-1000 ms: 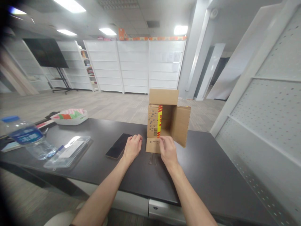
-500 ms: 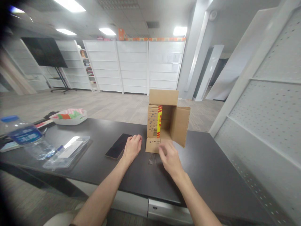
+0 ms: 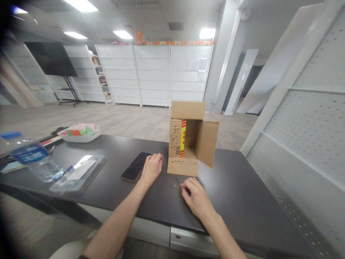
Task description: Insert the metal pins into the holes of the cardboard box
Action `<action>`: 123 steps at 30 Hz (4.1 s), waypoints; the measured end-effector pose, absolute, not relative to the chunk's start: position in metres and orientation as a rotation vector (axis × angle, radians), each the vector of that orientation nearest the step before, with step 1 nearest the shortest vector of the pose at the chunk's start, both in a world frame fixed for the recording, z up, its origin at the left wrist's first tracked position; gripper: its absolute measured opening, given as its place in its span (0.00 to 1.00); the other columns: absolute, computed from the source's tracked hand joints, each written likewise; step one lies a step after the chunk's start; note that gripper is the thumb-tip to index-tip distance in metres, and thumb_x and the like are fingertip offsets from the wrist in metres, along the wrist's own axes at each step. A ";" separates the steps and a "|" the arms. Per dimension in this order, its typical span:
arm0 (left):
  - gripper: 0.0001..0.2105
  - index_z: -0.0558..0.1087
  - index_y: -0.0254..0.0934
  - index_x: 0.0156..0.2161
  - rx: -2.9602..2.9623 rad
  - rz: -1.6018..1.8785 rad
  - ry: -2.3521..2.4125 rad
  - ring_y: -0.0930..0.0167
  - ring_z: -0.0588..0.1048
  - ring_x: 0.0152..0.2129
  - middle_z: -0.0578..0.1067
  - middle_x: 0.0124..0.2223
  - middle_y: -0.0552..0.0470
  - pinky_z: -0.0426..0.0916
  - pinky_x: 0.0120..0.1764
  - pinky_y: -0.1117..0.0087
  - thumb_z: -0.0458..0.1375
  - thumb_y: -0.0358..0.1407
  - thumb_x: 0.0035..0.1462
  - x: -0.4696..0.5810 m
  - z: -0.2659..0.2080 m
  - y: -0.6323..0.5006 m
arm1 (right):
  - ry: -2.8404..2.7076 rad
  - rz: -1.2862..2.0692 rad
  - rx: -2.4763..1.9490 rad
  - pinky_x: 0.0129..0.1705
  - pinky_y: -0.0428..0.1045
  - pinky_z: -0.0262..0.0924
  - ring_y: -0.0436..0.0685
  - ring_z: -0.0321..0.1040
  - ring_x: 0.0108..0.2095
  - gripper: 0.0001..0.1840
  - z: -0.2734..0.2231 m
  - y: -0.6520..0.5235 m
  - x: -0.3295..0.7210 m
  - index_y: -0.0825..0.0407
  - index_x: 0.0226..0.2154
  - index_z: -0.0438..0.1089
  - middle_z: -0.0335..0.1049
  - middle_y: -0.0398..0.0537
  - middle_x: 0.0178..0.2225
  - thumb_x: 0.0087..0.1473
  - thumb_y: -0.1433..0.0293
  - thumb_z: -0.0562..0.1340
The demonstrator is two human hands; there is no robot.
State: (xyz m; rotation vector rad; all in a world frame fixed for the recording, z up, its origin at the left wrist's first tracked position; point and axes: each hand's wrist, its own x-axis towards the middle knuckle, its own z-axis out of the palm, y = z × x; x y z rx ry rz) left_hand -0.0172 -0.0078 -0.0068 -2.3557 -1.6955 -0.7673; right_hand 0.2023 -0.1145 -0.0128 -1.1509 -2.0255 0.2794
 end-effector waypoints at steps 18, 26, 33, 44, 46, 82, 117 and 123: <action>0.08 0.69 0.40 0.41 -2.344 -0.739 -1.701 0.68 0.73 0.39 0.75 0.39 0.50 0.61 0.49 0.64 0.49 0.30 0.64 -0.017 -0.008 -0.007 | -2.135 0.296 -1.213 0.42 0.53 0.61 0.59 0.67 0.39 0.10 -0.013 -0.115 0.200 0.50 0.39 0.70 0.72 0.48 0.36 0.60 0.78 0.57; 0.08 0.69 0.41 0.41 -2.337 -0.757 -1.682 0.68 0.73 0.39 0.74 0.38 0.50 0.61 0.49 0.65 0.48 0.30 0.64 -0.018 -0.010 -0.006 | -2.146 0.269 -1.224 0.40 0.52 0.61 0.59 0.68 0.39 0.10 -0.009 -0.118 0.199 0.50 0.39 0.70 0.72 0.48 0.35 0.59 0.78 0.57; 0.08 0.69 0.40 0.41 -2.333 -0.765 -1.672 0.68 0.73 0.38 0.74 0.38 0.51 0.61 0.49 0.64 0.48 0.30 0.64 -0.018 -0.010 -0.006 | -2.158 0.296 -1.216 0.41 0.53 0.62 0.59 0.67 0.39 0.10 -0.009 -0.118 0.200 0.49 0.40 0.70 0.72 0.48 0.36 0.60 0.77 0.56; 0.08 0.69 0.40 0.41 -2.344 -0.735 -1.689 0.68 0.73 0.39 0.74 0.38 0.50 0.61 0.48 0.64 0.48 0.30 0.64 -0.017 -0.007 -0.007 | -2.159 0.310 -1.203 0.42 0.54 0.63 0.59 0.68 0.40 0.11 -0.009 -0.119 0.200 0.49 0.41 0.71 0.72 0.49 0.37 0.61 0.76 0.56; 0.08 0.69 0.40 0.41 -2.347 -0.730 -1.695 0.68 0.73 0.39 0.74 0.38 0.50 0.61 0.48 0.64 0.48 0.30 0.64 -0.017 -0.006 -0.008 | -2.158 0.303 -1.202 0.42 0.54 0.63 0.59 0.68 0.40 0.11 -0.008 -0.119 0.199 0.49 0.42 0.71 0.73 0.48 0.36 0.60 0.76 0.56; 0.09 0.69 0.40 0.41 -2.344 -0.738 -1.696 0.68 0.73 0.38 0.75 0.38 0.50 0.61 0.48 0.64 0.47 0.30 0.65 -0.018 -0.007 -0.008 | -2.161 0.298 -1.215 0.41 0.54 0.63 0.59 0.68 0.39 0.11 -0.007 -0.120 0.199 0.49 0.41 0.71 0.73 0.49 0.36 0.61 0.75 0.56; 0.08 0.69 0.41 0.41 -2.362 -0.761 -1.688 0.68 0.73 0.39 0.75 0.39 0.50 0.61 0.50 0.64 0.47 0.30 0.64 -0.018 -0.008 -0.007 | -1.977 -0.180 -1.380 0.50 0.61 0.61 0.66 0.62 0.48 0.08 0.008 -0.050 0.201 0.50 0.36 0.72 0.69 0.56 0.44 0.57 0.72 0.57; 0.08 0.68 0.41 0.41 -2.363 -0.761 -1.693 0.68 0.73 0.39 0.75 0.38 0.50 0.61 0.49 0.64 0.47 0.30 0.65 -0.018 -0.008 -0.007 | -1.926 -0.279 -1.374 0.57 0.65 0.59 0.69 0.57 0.56 0.09 -0.001 -0.042 0.199 0.53 0.38 0.72 0.66 0.60 0.49 0.57 0.74 0.56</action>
